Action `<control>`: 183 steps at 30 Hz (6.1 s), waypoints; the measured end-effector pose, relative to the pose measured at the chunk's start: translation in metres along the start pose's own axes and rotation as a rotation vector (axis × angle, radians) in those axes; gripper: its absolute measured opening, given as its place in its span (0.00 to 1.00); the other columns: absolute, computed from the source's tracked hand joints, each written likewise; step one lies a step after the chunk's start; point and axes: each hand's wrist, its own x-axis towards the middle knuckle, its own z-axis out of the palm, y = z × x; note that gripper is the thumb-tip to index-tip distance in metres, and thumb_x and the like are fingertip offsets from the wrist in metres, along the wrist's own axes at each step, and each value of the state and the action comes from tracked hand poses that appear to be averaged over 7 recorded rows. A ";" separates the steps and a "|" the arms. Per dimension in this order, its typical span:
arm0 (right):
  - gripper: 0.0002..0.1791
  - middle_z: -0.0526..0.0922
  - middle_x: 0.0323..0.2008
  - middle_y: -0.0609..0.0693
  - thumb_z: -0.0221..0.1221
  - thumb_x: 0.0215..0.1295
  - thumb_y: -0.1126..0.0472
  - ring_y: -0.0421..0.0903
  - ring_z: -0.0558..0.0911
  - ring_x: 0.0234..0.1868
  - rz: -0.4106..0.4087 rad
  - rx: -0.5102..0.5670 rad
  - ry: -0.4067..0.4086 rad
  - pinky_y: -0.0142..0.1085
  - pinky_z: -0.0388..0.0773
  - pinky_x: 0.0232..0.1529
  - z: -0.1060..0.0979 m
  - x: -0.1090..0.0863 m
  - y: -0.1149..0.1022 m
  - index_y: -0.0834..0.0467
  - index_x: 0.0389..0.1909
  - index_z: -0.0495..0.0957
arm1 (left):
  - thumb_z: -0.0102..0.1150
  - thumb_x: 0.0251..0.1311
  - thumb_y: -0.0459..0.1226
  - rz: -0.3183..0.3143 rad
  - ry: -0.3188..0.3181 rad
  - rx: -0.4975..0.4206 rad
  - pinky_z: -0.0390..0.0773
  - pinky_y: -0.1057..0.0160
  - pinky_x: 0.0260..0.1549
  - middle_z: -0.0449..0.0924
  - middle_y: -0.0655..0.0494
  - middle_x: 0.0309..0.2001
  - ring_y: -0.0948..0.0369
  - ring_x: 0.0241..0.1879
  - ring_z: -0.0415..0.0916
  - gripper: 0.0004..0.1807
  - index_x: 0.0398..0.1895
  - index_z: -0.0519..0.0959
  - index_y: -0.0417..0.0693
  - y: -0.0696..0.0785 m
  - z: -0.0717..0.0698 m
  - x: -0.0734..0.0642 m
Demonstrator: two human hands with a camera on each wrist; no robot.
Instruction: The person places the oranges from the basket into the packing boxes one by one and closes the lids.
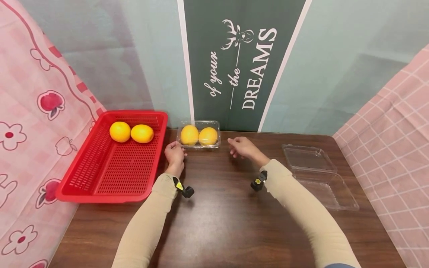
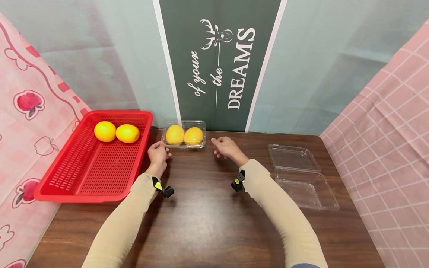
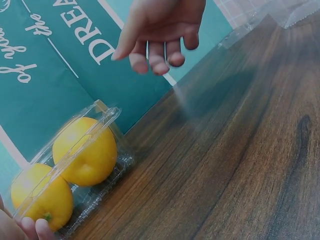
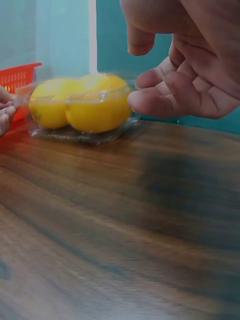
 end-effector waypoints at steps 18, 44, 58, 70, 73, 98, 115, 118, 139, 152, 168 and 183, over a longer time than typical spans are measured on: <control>0.25 0.84 0.37 0.62 0.45 0.82 0.47 0.45 0.83 0.31 -0.070 -0.053 -0.111 0.35 0.73 0.23 -0.056 -0.049 0.010 0.67 0.46 0.76 | 0.47 0.77 0.32 0.004 -0.023 0.015 0.74 0.74 0.18 0.76 0.43 0.45 0.58 0.35 0.74 0.17 0.62 0.72 0.30 -0.003 -0.007 0.000; 0.18 0.85 0.37 0.46 0.46 0.82 0.56 0.40 0.83 0.37 -0.107 0.015 -0.097 0.39 0.79 0.31 -0.170 -0.100 0.052 0.70 0.54 0.70 | 0.49 0.75 0.31 -0.013 -0.012 0.016 0.75 0.74 0.19 0.77 0.44 0.48 0.59 0.35 0.74 0.16 0.61 0.73 0.32 -0.002 -0.007 0.002; 0.17 0.86 0.37 0.43 0.50 0.81 0.57 0.42 0.85 0.37 -0.149 -0.119 0.039 0.41 0.82 0.29 -0.187 -0.135 0.099 0.68 0.51 0.75 | 0.50 0.75 0.31 -0.016 -0.013 0.025 0.73 0.75 0.18 0.78 0.42 0.50 0.58 0.34 0.74 0.16 0.60 0.74 0.32 -0.007 -0.004 0.004; 0.09 0.84 0.34 0.43 0.56 0.76 0.64 0.36 0.82 0.34 -0.306 -0.301 0.167 0.29 0.78 0.30 -0.191 -0.162 0.118 0.66 0.48 0.76 | 0.51 0.75 0.31 -0.016 -0.004 0.030 0.74 0.75 0.18 0.78 0.42 0.51 0.58 0.35 0.74 0.16 0.60 0.74 0.33 -0.003 -0.006 0.005; 0.07 0.83 0.33 0.38 0.59 0.73 0.67 0.32 0.82 0.35 -0.356 -0.336 0.217 0.22 0.76 0.33 -0.190 -0.168 0.128 0.64 0.47 0.78 | 0.50 0.75 0.32 -0.014 -0.004 0.030 0.73 0.75 0.18 0.78 0.42 0.51 0.58 0.35 0.74 0.16 0.60 0.74 0.33 -0.004 -0.005 0.005; 0.48 0.57 0.73 0.71 0.71 0.56 0.60 0.72 0.56 0.73 -0.477 -0.555 0.372 0.47 0.37 0.78 -0.158 -0.211 0.232 0.62 0.76 0.59 | 0.49 0.75 0.31 -0.012 -0.030 0.022 0.72 0.75 0.17 0.78 0.44 0.48 0.60 0.32 0.74 0.15 0.59 0.73 0.32 -0.003 -0.007 0.003; 0.58 0.31 0.80 0.63 0.66 0.65 0.59 0.62 0.33 0.80 -0.375 -0.556 0.269 0.45 0.22 0.75 -0.134 -0.236 0.267 0.63 0.81 0.33 | 0.49 0.75 0.30 -0.007 -0.035 0.016 0.71 0.75 0.16 0.78 0.45 0.45 0.61 0.31 0.74 0.13 0.58 0.73 0.32 -0.004 -0.009 0.003; 0.58 0.31 0.80 0.64 0.67 0.64 0.58 0.56 0.30 0.80 -0.381 -0.572 0.271 0.34 0.21 0.73 -0.132 -0.234 0.267 0.66 0.80 0.34 | 0.49 0.75 0.30 -0.005 -0.035 0.017 0.71 0.75 0.16 0.78 0.44 0.46 0.61 0.30 0.74 0.14 0.58 0.73 0.32 -0.004 -0.009 0.004; 0.60 0.20 0.78 0.62 0.65 0.68 0.55 0.58 0.23 0.78 -0.282 -0.535 0.227 0.45 0.18 0.74 -0.124 -0.230 0.265 0.68 0.78 0.27 | 0.50 0.74 0.30 -0.021 -0.045 0.012 0.72 0.75 0.17 0.78 0.44 0.48 0.60 0.32 0.74 0.14 0.59 0.72 0.32 -0.004 -0.008 0.005; 0.61 0.22 0.79 0.62 0.67 0.66 0.54 0.61 0.27 0.79 -0.323 -0.532 0.223 0.40 0.18 0.73 -0.122 -0.216 0.250 0.68 0.78 0.29 | 0.51 0.72 0.28 -0.029 -0.027 0.021 0.72 0.75 0.17 0.78 0.42 0.49 0.61 0.32 0.75 0.15 0.59 0.73 0.32 -0.003 -0.005 0.005; 0.62 0.27 0.80 0.63 0.69 0.63 0.51 0.59 0.32 0.80 -0.384 -0.545 0.204 0.23 0.23 0.69 -0.104 -0.184 0.222 0.69 0.79 0.33 | 0.50 0.71 0.28 -0.026 -0.019 0.010 0.72 0.75 0.16 0.78 0.43 0.47 0.58 0.33 0.76 0.15 0.59 0.73 0.32 -0.002 -0.002 0.005; 0.62 0.27 0.80 0.62 0.68 0.64 0.47 0.61 0.34 0.80 -0.374 -0.537 0.175 0.48 0.33 0.78 -0.082 -0.165 0.199 0.68 0.79 0.34 | 0.51 0.72 0.28 -0.018 -0.022 0.006 0.72 0.75 0.16 0.77 0.45 0.45 0.61 0.30 0.74 0.16 0.60 0.73 0.32 -0.004 -0.003 0.005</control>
